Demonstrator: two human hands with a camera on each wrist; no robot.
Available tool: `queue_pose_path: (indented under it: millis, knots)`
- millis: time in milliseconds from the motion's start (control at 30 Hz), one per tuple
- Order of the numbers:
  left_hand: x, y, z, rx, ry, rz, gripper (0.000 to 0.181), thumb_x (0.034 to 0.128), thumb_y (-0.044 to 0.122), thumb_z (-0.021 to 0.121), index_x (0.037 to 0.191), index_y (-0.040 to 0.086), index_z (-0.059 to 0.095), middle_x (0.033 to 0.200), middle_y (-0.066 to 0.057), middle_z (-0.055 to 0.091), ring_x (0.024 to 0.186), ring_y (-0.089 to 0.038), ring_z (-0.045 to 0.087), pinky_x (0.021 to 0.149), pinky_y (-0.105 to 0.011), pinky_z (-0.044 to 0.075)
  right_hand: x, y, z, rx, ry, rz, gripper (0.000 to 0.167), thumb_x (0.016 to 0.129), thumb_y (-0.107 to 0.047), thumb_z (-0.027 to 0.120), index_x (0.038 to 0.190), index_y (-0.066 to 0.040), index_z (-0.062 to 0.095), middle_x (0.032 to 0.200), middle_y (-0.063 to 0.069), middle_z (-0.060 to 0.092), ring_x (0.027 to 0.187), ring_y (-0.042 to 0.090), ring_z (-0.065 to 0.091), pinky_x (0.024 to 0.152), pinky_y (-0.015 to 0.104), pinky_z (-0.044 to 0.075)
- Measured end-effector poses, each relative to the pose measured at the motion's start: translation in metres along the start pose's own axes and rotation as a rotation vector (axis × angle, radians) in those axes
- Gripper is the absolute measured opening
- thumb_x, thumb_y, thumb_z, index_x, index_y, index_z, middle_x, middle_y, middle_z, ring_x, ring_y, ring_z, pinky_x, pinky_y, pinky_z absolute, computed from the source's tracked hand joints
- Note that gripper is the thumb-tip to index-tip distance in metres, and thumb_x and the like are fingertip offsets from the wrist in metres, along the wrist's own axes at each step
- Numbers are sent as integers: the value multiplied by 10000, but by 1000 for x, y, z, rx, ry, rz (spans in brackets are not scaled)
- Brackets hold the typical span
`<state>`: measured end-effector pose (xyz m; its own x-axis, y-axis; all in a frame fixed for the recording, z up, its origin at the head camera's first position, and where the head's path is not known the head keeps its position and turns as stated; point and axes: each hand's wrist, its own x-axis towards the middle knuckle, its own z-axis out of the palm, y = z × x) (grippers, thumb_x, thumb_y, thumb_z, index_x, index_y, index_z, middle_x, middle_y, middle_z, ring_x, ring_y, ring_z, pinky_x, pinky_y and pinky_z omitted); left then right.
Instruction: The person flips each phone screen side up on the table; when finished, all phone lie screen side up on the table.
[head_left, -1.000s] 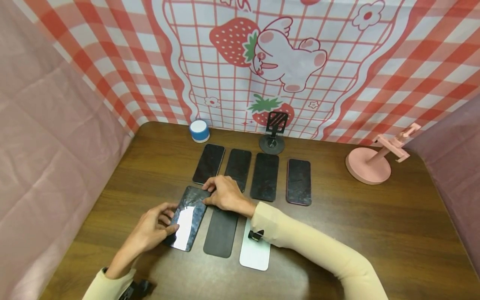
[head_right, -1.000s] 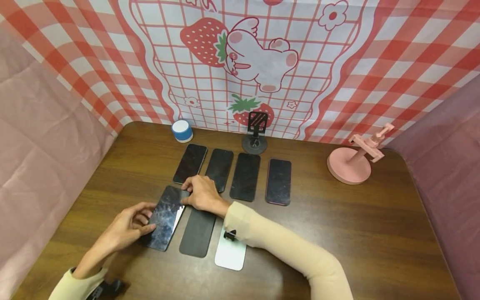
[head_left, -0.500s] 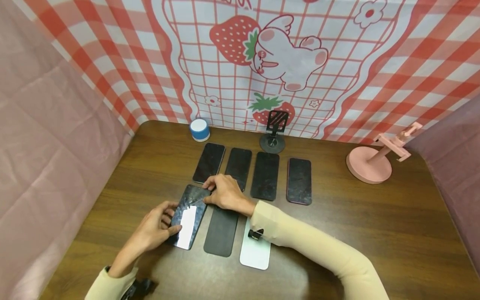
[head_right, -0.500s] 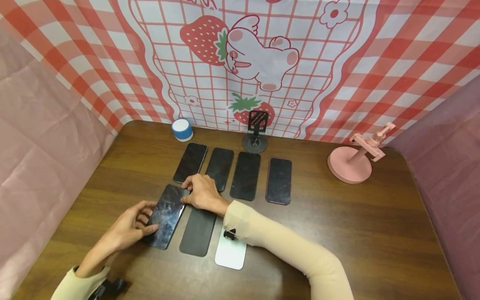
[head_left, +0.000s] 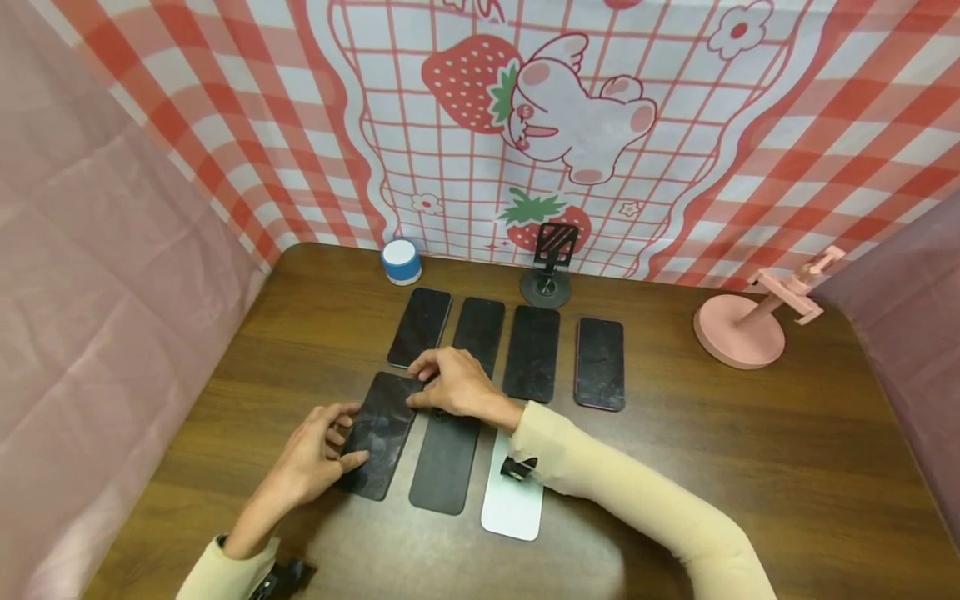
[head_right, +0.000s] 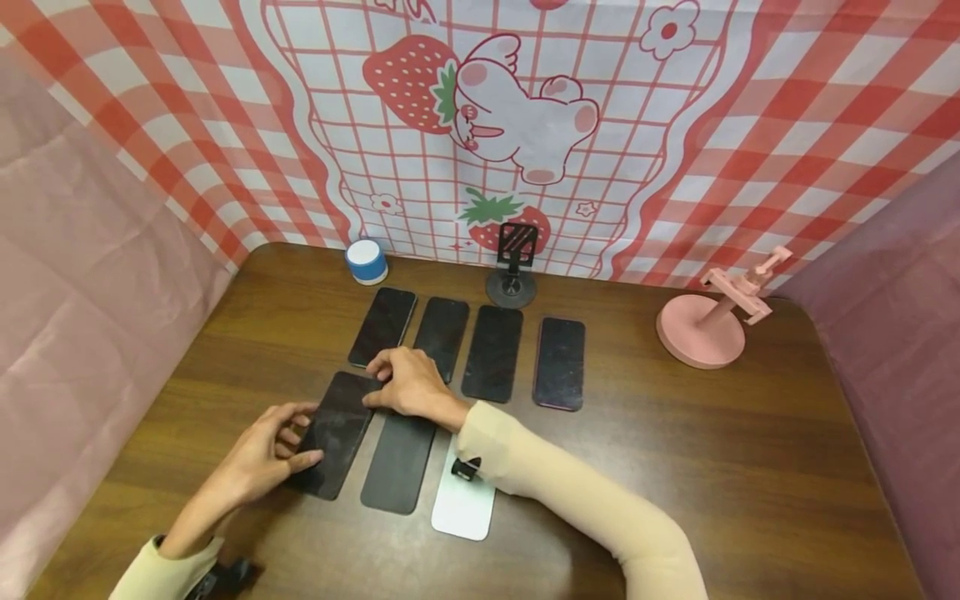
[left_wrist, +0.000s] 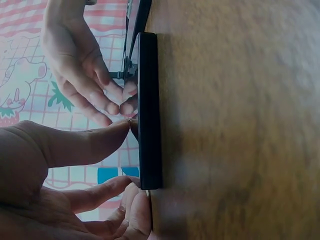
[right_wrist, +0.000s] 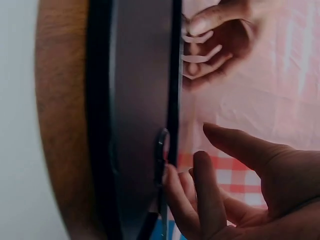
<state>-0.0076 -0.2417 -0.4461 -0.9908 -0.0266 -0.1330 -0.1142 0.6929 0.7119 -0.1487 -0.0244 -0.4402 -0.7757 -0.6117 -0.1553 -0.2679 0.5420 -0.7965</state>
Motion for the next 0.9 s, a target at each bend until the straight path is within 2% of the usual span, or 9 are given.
queue_pose_path:
  millis: [133, 267, 400, 600, 767, 900]
  knots:
    - [-1, 2, 0, 3, 6, -4, 657, 797, 49, 885, 1382, -9, 593, 1136, -186, 597, 907, -207, 601, 703, -243, 545, -8, 1, -11, 72, -28, -17, 445, 845, -198, 877, 1250, -83, 733, 1152, 117, 735, 1020, 231, 763, 861, 310, 612]
    - [-1, 2, 0, 27, 37, -2, 661, 804, 128, 898, 1379, 6, 596, 1125, -178, 607, 901, -210, 605, 692, -247, 543, -16, 5, -21, 101, -29, -51, 451, 859, -175, 867, 1271, -65, 720, 1167, 133, 714, 1038, 264, 763, 833, 290, 618]
    - [-1, 5, 1, 70, 97, 32, 639, 820, 191, 897, 1362, 12, 610, 1113, -177, 632, 892, -222, 619, 699, -278, 535, -25, 11, -29, 99, -16, -68, 438, 865, -174, 861, 1267, -71, 720, 1166, 130, 702, 1010, 256, 764, 797, 267, 614]
    - [0, 18, 7, 151, 205, 91, 648, 815, 208, 904, 1367, 23, 621, 1114, -185, 629, 889, -241, 641, 736, -328, 520, -38, 23, -33, 74, -5, -61, 426, 868, -173, 859, 1257, -71, 717, 1148, 123, 709, 989, 236, 749, 831, 250, 597]
    - [0, 31, 14, 147, 210, 94, 698, 807, 207, 912, 1416, 63, 603, 1117, -171, 589, 849, -237, 620, 685, -260, 505, -46, 30, -36, 62, 6, -56, 427, 867, -186, 862, 1257, -87, 719, 1145, 113, 710, 984, 224, 741, 846, 274, 600]
    - [-3, 41, 21, 142, 208, 116, 722, 800, 209, 918, 1433, 77, 596, 1162, -170, 580, 900, -262, 621, 674, -252, 524, -51, 36, -38, 59, 15, -58, 433, 868, -188, 860, 1263, -83, 717, 1140, 119, 715, 980, 219, 740, 847, 280, 601]
